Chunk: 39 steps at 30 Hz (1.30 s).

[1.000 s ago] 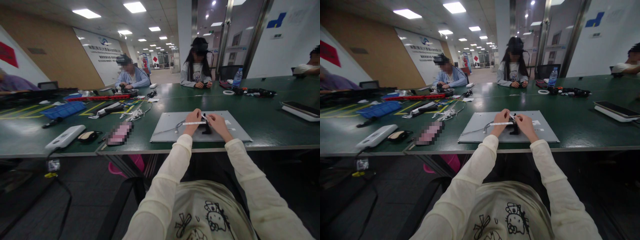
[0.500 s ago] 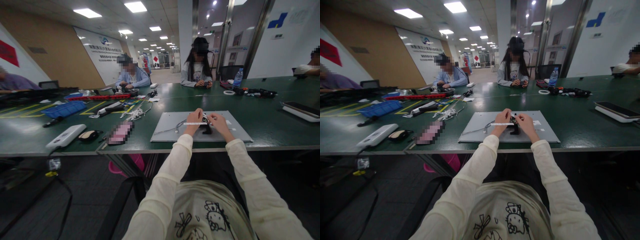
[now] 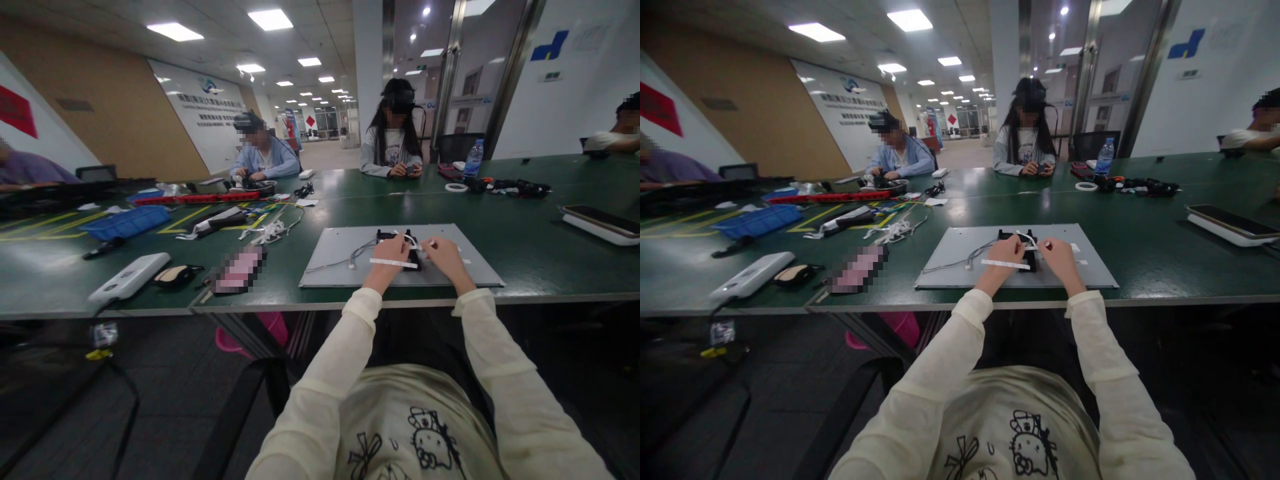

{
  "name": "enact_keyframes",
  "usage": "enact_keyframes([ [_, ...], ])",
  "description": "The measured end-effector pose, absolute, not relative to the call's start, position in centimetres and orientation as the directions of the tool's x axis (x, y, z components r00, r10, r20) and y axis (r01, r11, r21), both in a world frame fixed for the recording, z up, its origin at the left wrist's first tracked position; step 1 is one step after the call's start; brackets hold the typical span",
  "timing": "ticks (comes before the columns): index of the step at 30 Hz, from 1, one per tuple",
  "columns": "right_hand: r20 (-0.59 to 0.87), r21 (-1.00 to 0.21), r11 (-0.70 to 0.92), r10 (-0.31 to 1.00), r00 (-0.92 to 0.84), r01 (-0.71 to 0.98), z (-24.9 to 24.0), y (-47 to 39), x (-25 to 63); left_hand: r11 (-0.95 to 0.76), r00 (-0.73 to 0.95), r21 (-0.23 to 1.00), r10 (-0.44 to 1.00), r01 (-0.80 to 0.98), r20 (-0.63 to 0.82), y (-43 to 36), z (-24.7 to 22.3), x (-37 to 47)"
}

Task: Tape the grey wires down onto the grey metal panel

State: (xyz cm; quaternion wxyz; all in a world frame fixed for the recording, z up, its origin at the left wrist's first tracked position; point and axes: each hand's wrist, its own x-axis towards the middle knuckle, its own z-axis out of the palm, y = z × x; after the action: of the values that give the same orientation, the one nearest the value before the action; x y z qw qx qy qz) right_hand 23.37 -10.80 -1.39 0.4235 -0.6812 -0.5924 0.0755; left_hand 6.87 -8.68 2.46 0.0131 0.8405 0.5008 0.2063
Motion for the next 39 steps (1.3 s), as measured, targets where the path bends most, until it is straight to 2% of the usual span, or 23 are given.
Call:
enact_keyframes([
  [10,0.409,-0.518,-0.009,0.876,0.257,0.855,-1.7,-11.6,23.1,-0.483,0.409,0.282,0.868,0.829,0.284,-8.4,1.7,6.5],
  [15,0.379,-0.463,-0.071,0.885,0.27,0.883,-1.5,-12.2,22.7,-0.523,0.448,0.254,0.843,0.814,0.298,-8.3,1.3,6.4],
  [22,0.318,-0.341,-0.176,0.903,0.289,0.923,-1.3,-12.7,21.7,-0.535,0.488,0.206,0.839,0.819,0.241,-8.3,0.9,6.4],
  [33,0.385,-0.312,-0.211,0.863,0.326,0.926,-1.3,-13.6,21.8,-0.483,0.439,0.18,0.867,0.857,0.234,-9.1,1.6,5.8],
  [36,0.463,-0.313,-0.162,0.834,0.3,0.936,-1.5,-13.5,22.2,-0.485,0.442,0.16,0.864,0.86,0.242,-9.2,1.9,5.6],
  [39,0.509,-0.382,0.011,0.837,0.2,0.924,-2.0,-12.6,22.7,-0.494,0.433,0.176,0.852,0.852,0.293,-8.6,2.7,5.9],
])
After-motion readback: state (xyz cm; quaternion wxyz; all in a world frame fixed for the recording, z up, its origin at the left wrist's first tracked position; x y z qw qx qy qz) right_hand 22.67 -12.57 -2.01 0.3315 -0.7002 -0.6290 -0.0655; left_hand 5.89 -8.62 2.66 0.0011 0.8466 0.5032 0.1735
